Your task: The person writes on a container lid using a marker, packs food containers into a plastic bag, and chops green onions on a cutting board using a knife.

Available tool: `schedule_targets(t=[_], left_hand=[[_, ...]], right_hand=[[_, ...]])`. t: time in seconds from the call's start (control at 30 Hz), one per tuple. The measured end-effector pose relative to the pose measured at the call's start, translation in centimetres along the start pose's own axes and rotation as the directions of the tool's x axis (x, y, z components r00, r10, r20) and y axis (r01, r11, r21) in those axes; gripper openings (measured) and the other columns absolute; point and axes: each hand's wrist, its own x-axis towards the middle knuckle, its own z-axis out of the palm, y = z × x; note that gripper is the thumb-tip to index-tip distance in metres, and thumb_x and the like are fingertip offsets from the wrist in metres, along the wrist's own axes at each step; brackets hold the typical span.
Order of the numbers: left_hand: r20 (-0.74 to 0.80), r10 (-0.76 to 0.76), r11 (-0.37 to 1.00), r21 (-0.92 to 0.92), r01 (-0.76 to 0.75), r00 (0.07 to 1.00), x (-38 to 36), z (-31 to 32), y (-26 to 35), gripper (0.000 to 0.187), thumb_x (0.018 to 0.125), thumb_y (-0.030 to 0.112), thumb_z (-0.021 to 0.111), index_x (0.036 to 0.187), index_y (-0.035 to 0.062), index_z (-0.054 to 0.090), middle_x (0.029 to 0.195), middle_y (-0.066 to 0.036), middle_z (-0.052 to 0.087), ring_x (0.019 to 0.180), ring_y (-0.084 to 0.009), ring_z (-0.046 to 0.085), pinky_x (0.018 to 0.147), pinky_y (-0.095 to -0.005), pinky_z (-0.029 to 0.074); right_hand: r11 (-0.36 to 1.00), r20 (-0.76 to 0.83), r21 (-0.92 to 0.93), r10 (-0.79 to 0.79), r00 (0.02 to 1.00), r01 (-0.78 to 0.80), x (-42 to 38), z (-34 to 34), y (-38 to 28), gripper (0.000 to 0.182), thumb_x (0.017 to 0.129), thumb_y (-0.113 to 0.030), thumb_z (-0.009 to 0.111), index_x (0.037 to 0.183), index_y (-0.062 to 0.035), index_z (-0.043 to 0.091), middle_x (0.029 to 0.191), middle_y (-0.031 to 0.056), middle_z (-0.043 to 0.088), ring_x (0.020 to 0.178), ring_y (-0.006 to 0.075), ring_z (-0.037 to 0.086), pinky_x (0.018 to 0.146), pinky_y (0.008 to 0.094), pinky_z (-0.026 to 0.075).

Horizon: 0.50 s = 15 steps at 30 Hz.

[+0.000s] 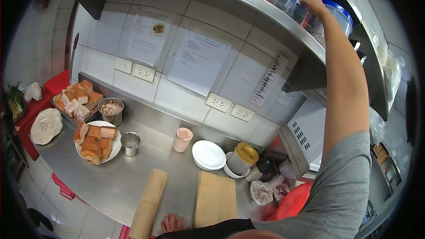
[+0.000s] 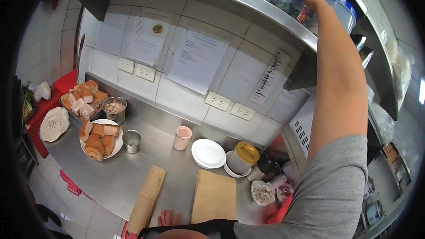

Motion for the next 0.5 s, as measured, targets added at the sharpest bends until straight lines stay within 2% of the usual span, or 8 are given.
schedule_targets(t=[0.03, 0.07, 0.2, 0.3, 0.33, 0.4, 0.47, 0.5], left_hand=[[0.01, -0.014, 1.0, -0.021, 0.014, 1.0, 0.3, -0.4, 0.2, 0.046, 0.077, 0.057, 0.054, 0.103, 0.0204, 0.063, 0.122, -0.015, 0.052, 0.118, -0.044, 0.046, 0.087, -0.0601, 0.038], [0.042, -0.027, 0.998, -0.057, 0.03, 0.999, 0.4, -1.1, 0.4, 0.048, 0.076, 0.058, 0.055, 0.104, 0.0198, 0.063, 0.123, -0.016, 0.052, 0.12, -0.0441, 0.044, 0.088, -0.0608, 0.037], [0.161, -0.09, 0.975, -0.186, 0.119, 0.983, 2.1, -3.9, 1.2, 0.055, 0.071, 0.058, 0.061, 0.108, 0.0169, 0.06, 0.129, -0.017, 0.045, 0.126, -0.045, 0.036, 0.093, -0.0637, 0.03], [0.269, -0.052, 0.953, -0.274, 0.129, 0.962, 2.6, -5.1, 1.1, 0.061, 0.067, 0.053, 0.067, 0.112, 0.0121, 0.057, 0.134, -0.019, 0.039, 0.13, -0.0459, 0.028, 0.097, -0.065, 0.025], [0.195, -0.124, 0.852, -0.482, 0.205, 0.973, 1.9, -4.6, 1.3, 0.066, 0.07, 0.055, 0.064, 0.118, 0.0111, 0.054, 0.137, -0.019, 0.037, 0.132, -0.0442, 0.025, 0.099, -0.0648, 0.022], [0.102, -0.301, 0.5, -0.83, 0.248, 0.948, 1.9, -3.1, 2.9, 0.075, 0.077, 0.06, 0.058, 0.131, 0.0091, 0.048, 0.143, -0.019, 0.032, 0.137, -0.0406, 0.019, 0.104, -0.0645, 0.017], [0.232, -0.124, 0.857, -0.465, 0.222, 0.965, 5.3, -8.8, 3.3, 0.065, 0.072, 0.046, 0.067, 0.12, 0.0049, 0.051, 0.135, -0.022, 0.037, 0.133, -0.045, 0.024, 0.101, -0.0641, 0.022], [0.333, -0.058, 0.96, -0.241, 0.145, 0.941, 7.5, -11.9, 3.5, 0.06, 0.07, 0.039, 0.071, 0.114, 0.0027, 0.053, 0.13, -0.024, 0.039, 0.13, -0.0472, 0.026, 0.1, -0.0639, 0.025]], right_hand=[[0.98, -0.017, -0.2, -0.001, 1.0, -0.002, 0.1, -0.7, -0.2, 0.083, 0.072, -0.042, 0.07, 0.143, -0.0186, 0.035, 0.131, 0.0216, 0.049, 0.123, 0.0338, 0.047, 0.101, 0.0409, 0.039], [0.976, -0.061, -0.219, -0.021, 0.998, 0.007, 0.0, -1.4, -0.4, 0.073, 0.07, -0.041, 0.073, 0.134, -0.0165, 0.048, 0.125, 0.019, 0.054, 0.115, 0.03, 0.053, 0.096, 0.0382, 0.043], [0.981, -0.246, -0.125, -0.177, 0.953, 0.15, -1.8, -2.9, -2.1, 0.044, 0.07, -0.028, 0.075, 0.108, -0.0079, 0.064, 0.106, 0.0136, 0.063, 0.101, 0.0278, 0.06, 0.089, 0.0354, 0.047], [0.955, -0.325, -0.176, -0.285, 0.902, 0.239, -0.7, -2.0, -0.7, 0.043, 0.071, -0.028, 0.075, 0.108, -0.0089, 0.064, 0.106, 0.0127, 0.063, 0.101, 0.0267, 0.06, 0.087, 0.0347, 0.048], [0.96, -0.387, -0.14, -0.277, 0.879, 0.241, -2.9, -3.0, -2.7, 0.041, 0.071, -0.023, 0.076, 0.107, -0.0089, 0.064, 0.104, 0.0106, 0.064, 0.099, 0.0266, 0.061, 0.086, 0.0364, 0.048], [0.981, -0.455, -0.046, -0.189, 0.87, 0.189, -7.2, -5.6, -6.8, 0.033, 0.07, -0.013, 0.074, 0.1, -0.0079, 0.061, 0.109, 0.0117, 0.058, 0.103, 0.0304, 0.053, 0.09, 0.0392, 0.044], [0.991, -0.505, 0.039, -0.092, 0.858, 0.13, -8.8, -8.2, -8.7, 0.032, 0.067, -0.004, 0.072, 0.097, -0.0078, 0.06, 0.111, 0.0108, 0.057, 0.106, 0.0319, 0.049, 0.092, 0.0378, 0.042], [0.97, -0.609, -0.045, -0.217, 0.763, 0.24, -7.6, -8.3, -7.1, 0.027, 0.07, -0.01, 0.071, 0.095, -0.0052, 0.06, 0.103, 0.0144, 0.059, 0.1, 0.0349, 0.053, 0.089, 0.0402, 0.044]])
